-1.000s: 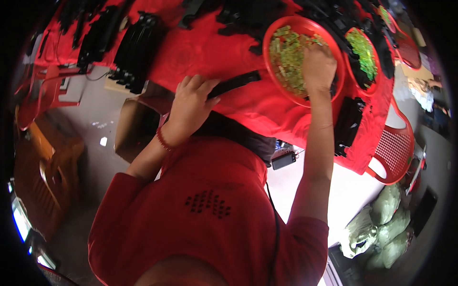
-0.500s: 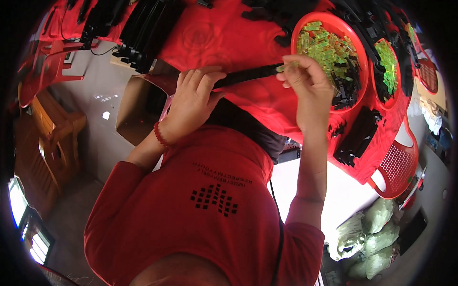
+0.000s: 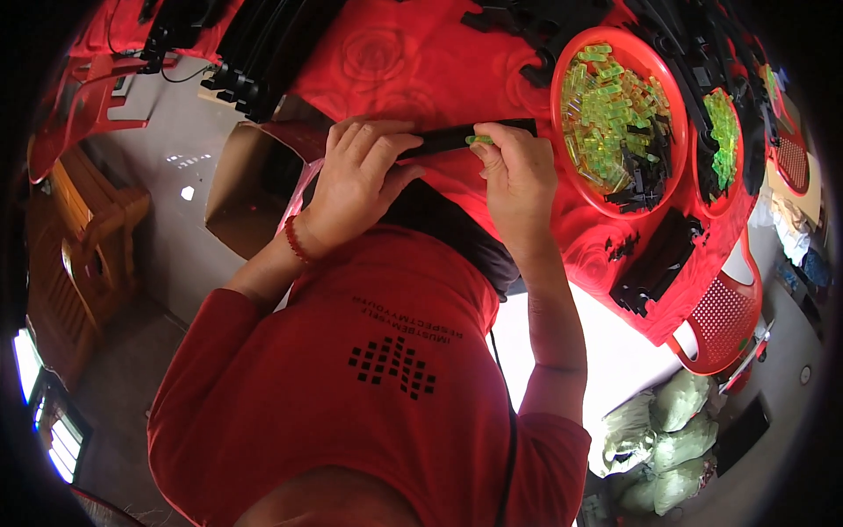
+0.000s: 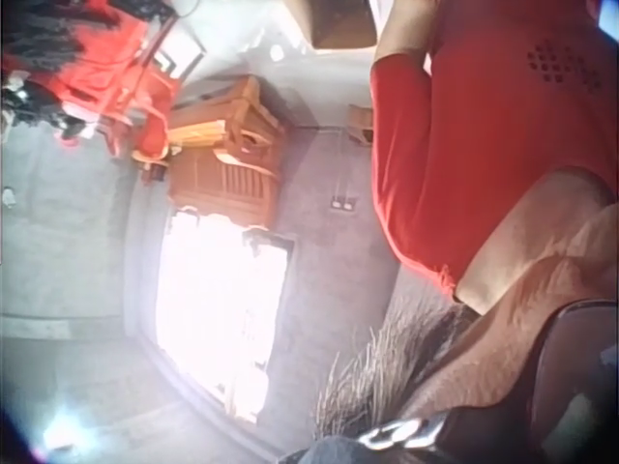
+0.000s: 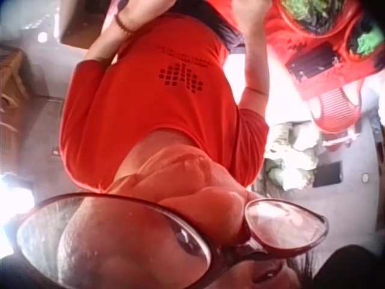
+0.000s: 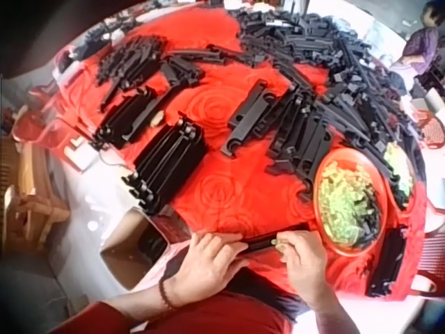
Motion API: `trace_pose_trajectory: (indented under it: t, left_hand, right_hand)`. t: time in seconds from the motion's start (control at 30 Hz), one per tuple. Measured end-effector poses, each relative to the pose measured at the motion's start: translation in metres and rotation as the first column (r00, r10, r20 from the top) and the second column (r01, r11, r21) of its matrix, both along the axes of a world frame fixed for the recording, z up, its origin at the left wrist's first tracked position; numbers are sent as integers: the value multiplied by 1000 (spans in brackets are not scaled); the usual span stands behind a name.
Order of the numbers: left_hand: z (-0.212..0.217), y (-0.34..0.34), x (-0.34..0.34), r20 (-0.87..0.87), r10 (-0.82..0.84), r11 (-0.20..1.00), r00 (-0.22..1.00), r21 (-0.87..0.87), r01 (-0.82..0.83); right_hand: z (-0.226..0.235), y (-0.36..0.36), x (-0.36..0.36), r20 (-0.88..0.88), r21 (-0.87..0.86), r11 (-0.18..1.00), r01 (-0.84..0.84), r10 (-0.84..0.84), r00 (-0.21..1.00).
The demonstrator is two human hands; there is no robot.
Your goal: The person assembles plastic components by fitting small plastic pieces into black plastic casings by hand.
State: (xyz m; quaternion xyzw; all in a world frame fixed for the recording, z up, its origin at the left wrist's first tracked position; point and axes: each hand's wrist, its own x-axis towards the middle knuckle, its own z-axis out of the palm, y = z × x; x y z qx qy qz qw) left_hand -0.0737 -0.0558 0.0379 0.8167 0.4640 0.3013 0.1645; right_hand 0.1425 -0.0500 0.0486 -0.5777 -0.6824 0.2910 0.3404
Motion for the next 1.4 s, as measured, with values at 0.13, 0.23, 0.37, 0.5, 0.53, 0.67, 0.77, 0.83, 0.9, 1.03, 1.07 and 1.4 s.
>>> trace_pose_trajectory:
  t: [0.13,0.23,0.37,0.5,0.53,0.67,0.77,0.83,0.9,1.03,1.07,1.4]
  left_hand:
    - [-2,0,0,88,41,996,995,-82,-34]
    - [-2,1,0,93,63,993,994,-104,-53]
    - [2,1,0,34,68,991,997,-115,-63]
    - [-2,2,-1,114,76,990,991,-129,-61]
    - [0,2,-2,138,103,987,985,-135,-84]
    - [6,9,-10,180,119,991,976,-89,-104]
    - [8,13,-19,141,113,990,984,-101,-99]
    - [14,17,-22,102,102,991,989,-94,-93]
    - [22,22,-25,20,15,999,1000,-34,-15]
    - [24,30,-28,18,-46,999,999,-7,46]
    - [28,33,-27,33,-58,998,998,29,57]
    - [32,36,-29,-68,-51,973,996,221,65]
  right_hand:
    - [-4,-2,-2,-5,69,998,16,-16,1000]
    - [-2,-4,-1,-195,21,995,98,-92,976]
    - [12,-4,10,-223,-116,964,238,-259,940]
    - [7,-13,17,-109,-232,923,308,-339,934]
    - [4,-14,18,-62,-261,915,309,-335,940]
    - [-4,-13,11,-105,-244,911,332,-365,925]
    - [-2,-10,13,173,50,963,265,-269,947]
    - [3,-14,16,84,98,943,319,-327,941]
    - [11,-17,25,-167,31,939,341,-332,929]
    - [41,-20,15,-264,-438,892,112,-246,933]
    - [37,-21,16,-266,-435,894,109,-243,933]
    - [29,-28,20,-128,-366,931,-7,-43,991]
